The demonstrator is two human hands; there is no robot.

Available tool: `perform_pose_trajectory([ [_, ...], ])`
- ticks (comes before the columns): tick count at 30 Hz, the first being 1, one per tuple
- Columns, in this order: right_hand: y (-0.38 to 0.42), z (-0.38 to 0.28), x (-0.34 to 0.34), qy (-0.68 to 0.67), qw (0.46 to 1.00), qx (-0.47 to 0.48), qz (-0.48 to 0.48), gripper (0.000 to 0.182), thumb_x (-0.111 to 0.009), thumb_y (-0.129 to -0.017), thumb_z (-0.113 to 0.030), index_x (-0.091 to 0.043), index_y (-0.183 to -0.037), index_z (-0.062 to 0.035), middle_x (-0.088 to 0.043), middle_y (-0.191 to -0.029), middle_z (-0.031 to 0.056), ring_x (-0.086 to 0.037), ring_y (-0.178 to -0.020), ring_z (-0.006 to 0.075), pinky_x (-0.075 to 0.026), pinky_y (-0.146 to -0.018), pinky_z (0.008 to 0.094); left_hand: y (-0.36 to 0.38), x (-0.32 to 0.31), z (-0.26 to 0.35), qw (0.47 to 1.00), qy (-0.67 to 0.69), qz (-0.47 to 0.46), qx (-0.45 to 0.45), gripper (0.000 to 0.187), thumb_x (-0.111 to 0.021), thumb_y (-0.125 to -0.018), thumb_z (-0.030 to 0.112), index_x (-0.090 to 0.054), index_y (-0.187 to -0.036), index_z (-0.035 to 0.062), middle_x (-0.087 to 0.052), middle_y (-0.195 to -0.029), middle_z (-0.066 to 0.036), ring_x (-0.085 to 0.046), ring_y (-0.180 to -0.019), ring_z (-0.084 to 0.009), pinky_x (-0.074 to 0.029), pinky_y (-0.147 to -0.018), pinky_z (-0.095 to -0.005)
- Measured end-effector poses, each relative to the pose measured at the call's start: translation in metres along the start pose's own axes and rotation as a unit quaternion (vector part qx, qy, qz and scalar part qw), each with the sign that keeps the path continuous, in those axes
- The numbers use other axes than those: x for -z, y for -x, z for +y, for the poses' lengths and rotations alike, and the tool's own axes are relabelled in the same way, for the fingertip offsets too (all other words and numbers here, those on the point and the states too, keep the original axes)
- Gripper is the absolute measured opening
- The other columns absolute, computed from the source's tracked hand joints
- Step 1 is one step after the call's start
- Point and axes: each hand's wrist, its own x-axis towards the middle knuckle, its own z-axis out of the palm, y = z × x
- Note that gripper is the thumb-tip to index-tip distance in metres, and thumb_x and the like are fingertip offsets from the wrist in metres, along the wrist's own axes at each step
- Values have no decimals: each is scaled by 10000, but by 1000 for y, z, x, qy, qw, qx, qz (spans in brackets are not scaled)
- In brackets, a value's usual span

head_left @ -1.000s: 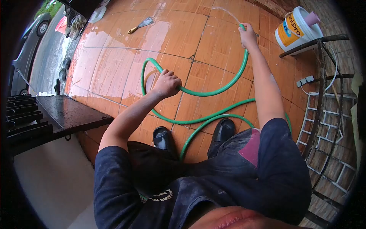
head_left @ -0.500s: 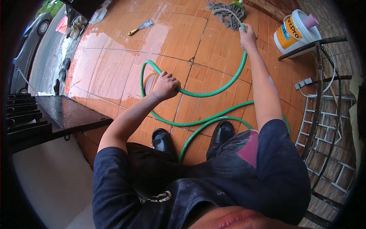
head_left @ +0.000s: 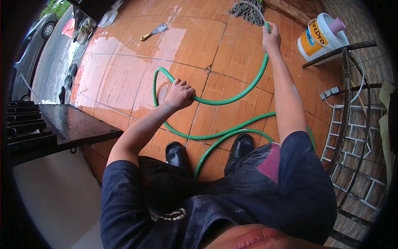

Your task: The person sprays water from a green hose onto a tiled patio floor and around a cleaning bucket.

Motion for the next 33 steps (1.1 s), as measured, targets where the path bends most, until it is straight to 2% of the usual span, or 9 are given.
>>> perform_pose_trajectory([
  [2,2,-6,2,4,1000,12,8,286,-565,-942,-276,-556,-1181,-119,-674,-1005,163,-654,-899,336,-507,-782,440,-1,2,1,1000,-5,-4,2,91,-707,-700,195,-630,-726,154,-606,-688,10,-579,-773,-194,-420,-773,-360],
  [4,2,-8,1,-7,1000,15,21,281,-588,-936,-282,-586,-1164,-118,-672,-978,140,-646,-879,277,-496,-777,391,0,4,2,1000,-5,-4,4,90,-706,-701,194,-631,-732,154,-611,-696,11,-579,-776,-193,-421,-774,-360],
  [7,2,-12,2,5,999,32,18,288,-558,-949,-280,-550,-1192,-126,-670,-974,161,-653,-882,329,-506,-766,446,0,3,0,1000,-9,-12,9,90,-705,-701,192,-634,-740,154,-619,-709,12,-581,-780,-192,-422,-775,-362],
  [14,3,-20,1,-5,1000,1,6,286,-546,-956,-269,-543,-1201,-121,-665,-948,155,-649,-865,322,-506,-753,448,1,0,-2,1000,-3,-9,13,92,-703,-700,189,-628,-732,147,-610,-694,7,-579,-774,-196,-420,-766,-369],
  [17,0,-15,-2,11,999,45,27,291,-543,-956,-264,-536,-1209,-121,-664,-946,154,-650,-866,312,-505,-750,450,1,2,-2,1000,-3,-2,9,95,-704,-697,189,-621,-717,147,-600,-680,7,-574,-765,-199,-418,-761,-368],
  [19,5,-24,3,16,999,-5,-34,293,-549,-952,-267,-539,-1203,-116,-664,-937,151,-651,-859,312,-502,-752,454,2,-1,-3,1000,0,1,7,98,-705,-694,188,-618,-712,147,-598,-679,7,-572,-762,-200,-416,-760,-368],
  [22,10,-33,2,2,999,-28,-30,289,-557,-947,-272,-548,-1192,-118,-661,-908,158,-654,-832,316,-504,-743,445,4,-5,-4,1000,5,8,1,101,-706,-688,187,-613,-703,150,-594,-679,8,-566,-759,-202,-412,-761,-367],
  [29,5,-21,-22,-17,998,42,-54,282,-557,-947,-287,-548,-1186,-139,-654,-826,152,-657,-768,288,-498,-689,411,6,-9,-3,1000,4,26,-16,135,-731,-652,234,-613,-648,166,-577,-645,9,-539,-745,-196,-389,-750,-371],
  [33,9,-41,-20,-37,987,49,-148,290,-564,-947,-304,-549,-1196,-156,-623,-756,111,-630,-719,243,-486,-656,383,7,-8,0,999,20,34,-11,130,-730,-639,193,-606,-667,167,-575,-657,16,-545,-753,-202,-400,-755,-381],
])
